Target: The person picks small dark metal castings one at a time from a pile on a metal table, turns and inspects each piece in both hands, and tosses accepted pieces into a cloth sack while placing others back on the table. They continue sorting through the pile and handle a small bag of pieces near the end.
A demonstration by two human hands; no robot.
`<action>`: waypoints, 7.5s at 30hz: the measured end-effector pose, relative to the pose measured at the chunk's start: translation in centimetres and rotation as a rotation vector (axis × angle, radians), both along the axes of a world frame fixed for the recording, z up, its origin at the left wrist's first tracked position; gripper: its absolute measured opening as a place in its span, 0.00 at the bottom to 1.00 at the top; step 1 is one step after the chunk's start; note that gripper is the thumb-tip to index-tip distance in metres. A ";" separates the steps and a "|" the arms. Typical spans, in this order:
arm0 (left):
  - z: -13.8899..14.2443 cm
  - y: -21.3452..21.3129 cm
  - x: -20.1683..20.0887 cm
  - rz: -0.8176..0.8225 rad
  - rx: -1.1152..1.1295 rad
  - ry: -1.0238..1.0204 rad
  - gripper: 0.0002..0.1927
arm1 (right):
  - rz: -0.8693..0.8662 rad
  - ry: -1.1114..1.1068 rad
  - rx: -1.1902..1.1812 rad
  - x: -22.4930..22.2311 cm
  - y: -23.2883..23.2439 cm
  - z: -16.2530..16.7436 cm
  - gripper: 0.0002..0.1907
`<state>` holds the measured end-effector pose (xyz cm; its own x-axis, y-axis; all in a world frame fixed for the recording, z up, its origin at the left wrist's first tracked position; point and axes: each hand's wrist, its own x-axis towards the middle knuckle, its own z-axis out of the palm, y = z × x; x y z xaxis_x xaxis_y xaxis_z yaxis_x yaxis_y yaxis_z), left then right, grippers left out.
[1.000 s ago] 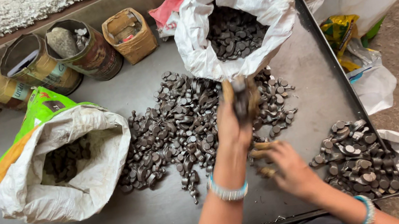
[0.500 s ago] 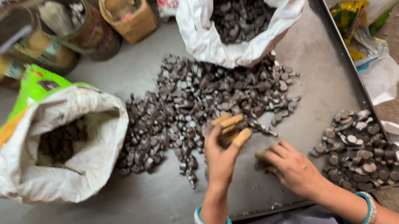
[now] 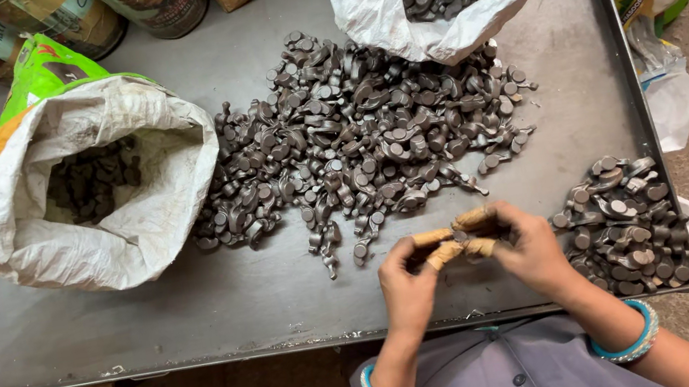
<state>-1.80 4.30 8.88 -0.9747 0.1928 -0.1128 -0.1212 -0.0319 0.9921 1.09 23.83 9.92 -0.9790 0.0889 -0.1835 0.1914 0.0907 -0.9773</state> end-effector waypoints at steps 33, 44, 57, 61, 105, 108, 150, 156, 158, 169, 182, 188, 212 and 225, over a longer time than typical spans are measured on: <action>-3.5 -0.7 0.4 -0.026 0.532 -0.526 0.13 | 0.070 -0.160 -0.121 -1.1 -1.2 -0.7 0.10; 2.0 -8.4 -3.1 0.317 -0.191 -0.148 0.28 | 0.171 0.444 0.793 -7.7 -5.6 5.5 0.30; 3.1 -8.8 -4.0 0.162 -0.788 0.049 0.50 | 0.082 0.262 0.659 -5.8 -3.5 1.9 0.19; 1.6 -6.6 -2.6 0.129 -0.661 0.117 0.43 | 0.007 0.014 0.224 -4.2 -0.5 -0.1 0.19; 3.0 -1.3 -2.0 0.000 0.115 -0.145 0.28 | -0.142 0.100 -0.436 -3.1 0.2 0.8 0.14; 1.6 -0.1 -1.6 -0.085 0.272 -0.228 0.22 | -0.152 0.059 -0.513 -1.9 0.3 0.4 0.16; 4.5 -7.8 -5.1 0.202 0.039 -0.167 0.25 | 0.275 0.321 0.891 -4.4 -4.8 3.4 0.28; 5.2 -5.6 -2.5 -0.066 -0.570 -0.121 0.45 | 0.041 -0.265 0.683 -1.6 -1.6 3.9 0.23; 5.6 -5.1 -2.4 -0.130 -0.696 -0.124 0.51 | -0.013 -0.175 0.659 -0.9 -0.2 4.4 0.20; 3.6 -1.7 -1.3 0.003 -0.755 -0.020 0.40 | 0.281 0.314 0.828 -0.2 0.5 2.4 0.27; 3.0 -1.7 -0.4 -0.170 -0.153 0.111 0.12 | 0.171 0.125 0.431 0.5 -1.6 3.7 0.28; 6.2 -10.8 -5.4 0.372 -0.081 -0.154 0.05 | 0.157 0.205 0.759 -1.3 -4.4 4.4 0.33; 4.2 -0.8 0.2 -0.065 -0.192 0.139 0.18 | -0.118 -0.143 -0.686 0.5 1.2 -2.2 0.21; -0.5 -0.9 0.5 -0.100 0.226 -0.247 0.08 | -0.023 -0.166 -0.628 0.1 1.6 -0.8 0.18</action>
<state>-1.34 3.39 8.34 -0.8983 0.3331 -0.2865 -0.3704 -0.2234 0.9016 1.17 25.40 9.15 -0.9321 -0.0642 -0.3564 0.3399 -0.4940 -0.8002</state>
